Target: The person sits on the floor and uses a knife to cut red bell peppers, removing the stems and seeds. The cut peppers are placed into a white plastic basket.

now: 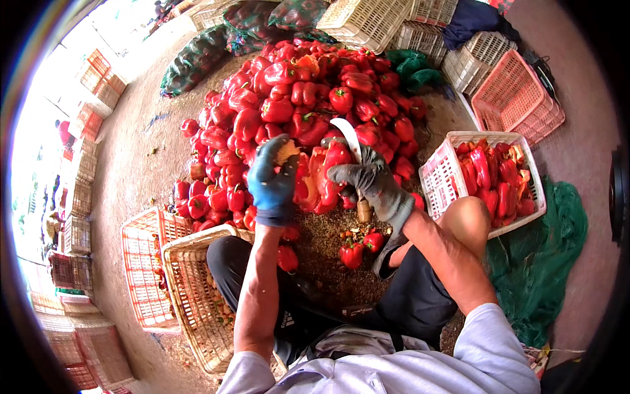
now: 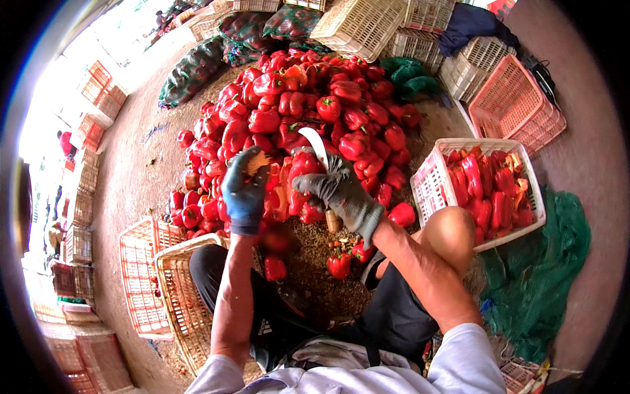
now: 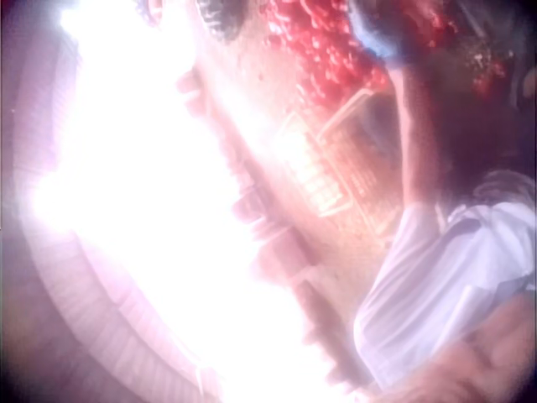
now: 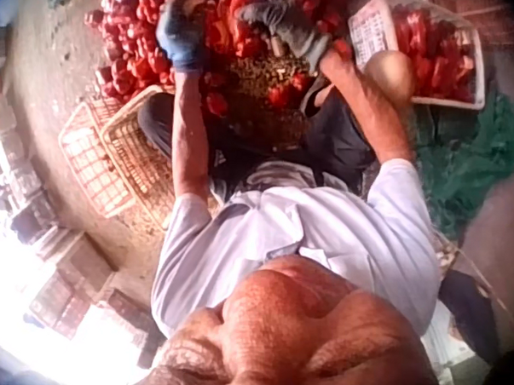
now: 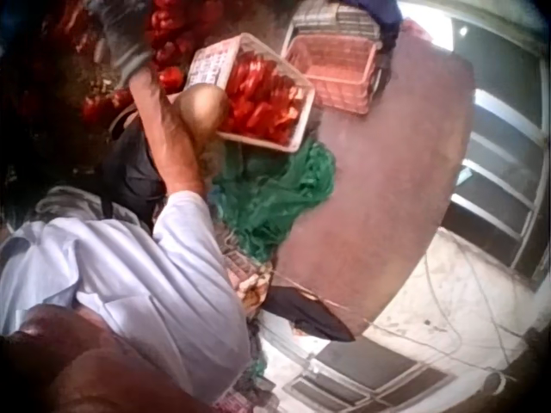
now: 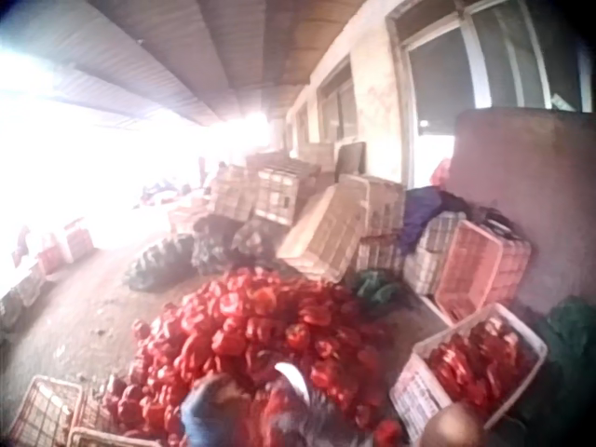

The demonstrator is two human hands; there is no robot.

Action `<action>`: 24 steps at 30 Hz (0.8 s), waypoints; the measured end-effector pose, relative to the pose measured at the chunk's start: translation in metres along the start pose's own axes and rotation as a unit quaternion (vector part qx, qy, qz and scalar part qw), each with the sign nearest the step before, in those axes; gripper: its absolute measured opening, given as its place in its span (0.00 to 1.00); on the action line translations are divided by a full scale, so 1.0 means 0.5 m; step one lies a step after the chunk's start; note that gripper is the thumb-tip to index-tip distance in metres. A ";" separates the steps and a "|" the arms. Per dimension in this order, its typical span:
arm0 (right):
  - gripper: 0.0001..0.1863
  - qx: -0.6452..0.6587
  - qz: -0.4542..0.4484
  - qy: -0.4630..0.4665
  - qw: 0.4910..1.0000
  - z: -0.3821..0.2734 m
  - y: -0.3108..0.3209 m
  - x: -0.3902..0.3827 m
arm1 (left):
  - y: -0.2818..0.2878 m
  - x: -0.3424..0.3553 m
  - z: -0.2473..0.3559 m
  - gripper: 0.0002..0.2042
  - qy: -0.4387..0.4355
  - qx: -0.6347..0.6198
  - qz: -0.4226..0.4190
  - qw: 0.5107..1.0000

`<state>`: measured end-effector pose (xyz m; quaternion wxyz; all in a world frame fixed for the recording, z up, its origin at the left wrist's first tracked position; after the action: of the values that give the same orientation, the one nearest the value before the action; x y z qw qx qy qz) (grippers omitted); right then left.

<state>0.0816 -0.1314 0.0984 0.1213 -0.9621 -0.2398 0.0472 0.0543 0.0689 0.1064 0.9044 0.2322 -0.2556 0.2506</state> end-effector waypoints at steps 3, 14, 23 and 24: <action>0.24 -0.034 0.045 0.017 0.998 0.002 0.044 0.003 | 0.050 0.009 -0.047 0.17 0.274 -0.308 0.081 0.908; 0.28 0.205 -0.070 0.064 0.974 -0.090 0.017 -0.024 | 0.466 -0.145 0.036 0.29 0.119 0.328 0.050 0.936; 0.25 0.185 -0.028 0.116 0.975 -0.078 0.028 -0.040 | -0.028 -0.124 0.055 0.16 0.085 -0.045 -0.103 0.990; 0.28 0.153 -0.068 0.122 0.978 -0.123 0.030 -0.039 | -0.036 -0.118 0.028 0.14 0.191 -0.183 -0.047 0.963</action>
<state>0.0806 -0.1666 0.1548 0.2982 -0.9121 -0.2782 -0.0427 0.0160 0.0278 0.0777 0.9742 0.0222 -0.1084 0.1968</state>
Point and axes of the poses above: each hand's wrist, its own x-axis towards the middle knuckle, its own y-axis out of the back of the hand, z = x × y, the point moved 8 cm from there along x, towards the middle knuckle, and after that the axes turned 7 degrees about y, right-handed, at the moved point
